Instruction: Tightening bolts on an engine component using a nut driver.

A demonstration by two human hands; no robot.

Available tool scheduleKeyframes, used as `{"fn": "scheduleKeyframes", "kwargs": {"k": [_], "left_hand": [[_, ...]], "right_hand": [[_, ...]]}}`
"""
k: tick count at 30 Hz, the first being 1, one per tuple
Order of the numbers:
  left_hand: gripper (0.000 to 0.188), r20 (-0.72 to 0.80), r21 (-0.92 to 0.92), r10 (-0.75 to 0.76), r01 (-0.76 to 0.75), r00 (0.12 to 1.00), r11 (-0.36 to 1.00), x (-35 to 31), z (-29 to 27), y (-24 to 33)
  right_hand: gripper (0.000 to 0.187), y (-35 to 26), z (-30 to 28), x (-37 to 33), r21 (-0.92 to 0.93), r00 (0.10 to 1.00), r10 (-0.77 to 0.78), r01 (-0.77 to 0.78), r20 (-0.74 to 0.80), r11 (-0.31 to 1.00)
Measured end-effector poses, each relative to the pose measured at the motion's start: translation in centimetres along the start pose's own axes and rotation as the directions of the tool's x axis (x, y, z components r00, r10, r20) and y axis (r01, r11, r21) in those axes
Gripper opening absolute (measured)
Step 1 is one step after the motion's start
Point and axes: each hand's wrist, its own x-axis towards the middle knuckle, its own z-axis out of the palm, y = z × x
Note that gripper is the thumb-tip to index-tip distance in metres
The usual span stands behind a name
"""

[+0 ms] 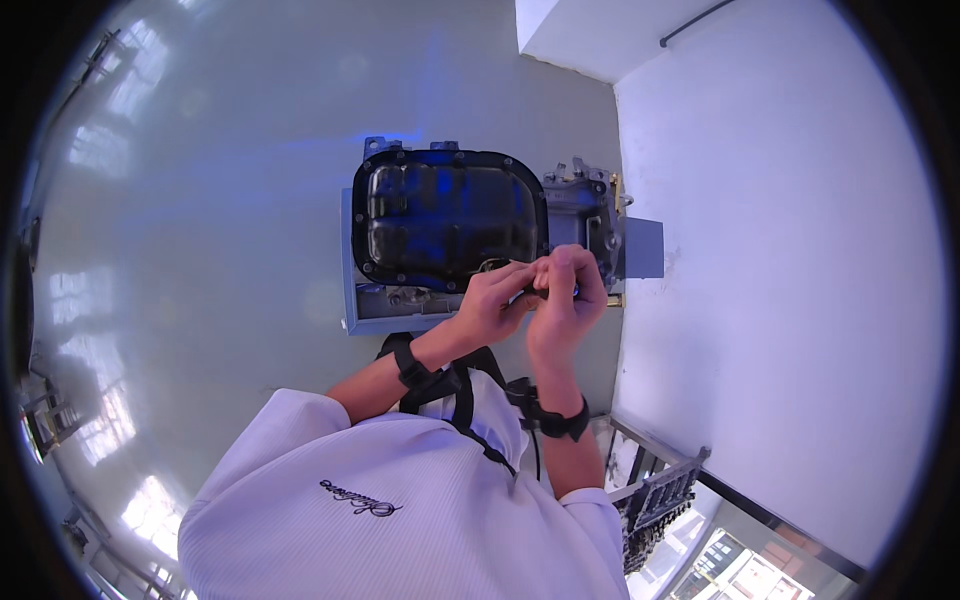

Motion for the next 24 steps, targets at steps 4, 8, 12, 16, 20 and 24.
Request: {"fn": "scheduleKeyframes", "kwargs": {"k": [4,8,12,16,20,24], "left_hand": [[0.029,0.148,-0.107,0.065,-0.05,0.987,0.993,0.6,-0.9,-0.7],[0.021,0.348,-0.316,-0.098,0.215,0.932,0.924,1.6,-1.7,-1.9],[0.011,0.435,-0.44,-0.1,0.308,0.895,0.844,1.9,-2.5,-1.8],[0.013,0.271,-0.258,-0.167,0.239,0.948,0.936,1.3,-2.1,-0.9],[0.022,-0.035,-0.118,-0.117,0.112,0.993,0.987,0.1,-4.4,-0.1],[0.021,-0.157,0.003,-0.114,0.116,0.981,0.993,-0.5,-9.1,1.3]], "right_hand": [[0.024,-0.8,-3.2,3.7,-0.046,0.712,0.071,-0.055,0.699,0.997],[0.028,-1.1,-2.9,5.5,-0.076,0.481,0.196,-0.257,0.855,0.963],[0.029,-0.7,-1.8,2.9,-0.069,0.659,0.203,-0.224,0.724,0.972],[0.03,-0.9,2.2,0.3,-0.006,0.991,0.116,-0.116,0.068,0.993],[0.026,0.2,0.8,-0.6,0.052,0.998,0.044,-0.041,-0.049,0.998],[0.022,-1.0,-2.4,0.7,-0.23,0.799,-0.272,0.449,0.537,0.863]]}}
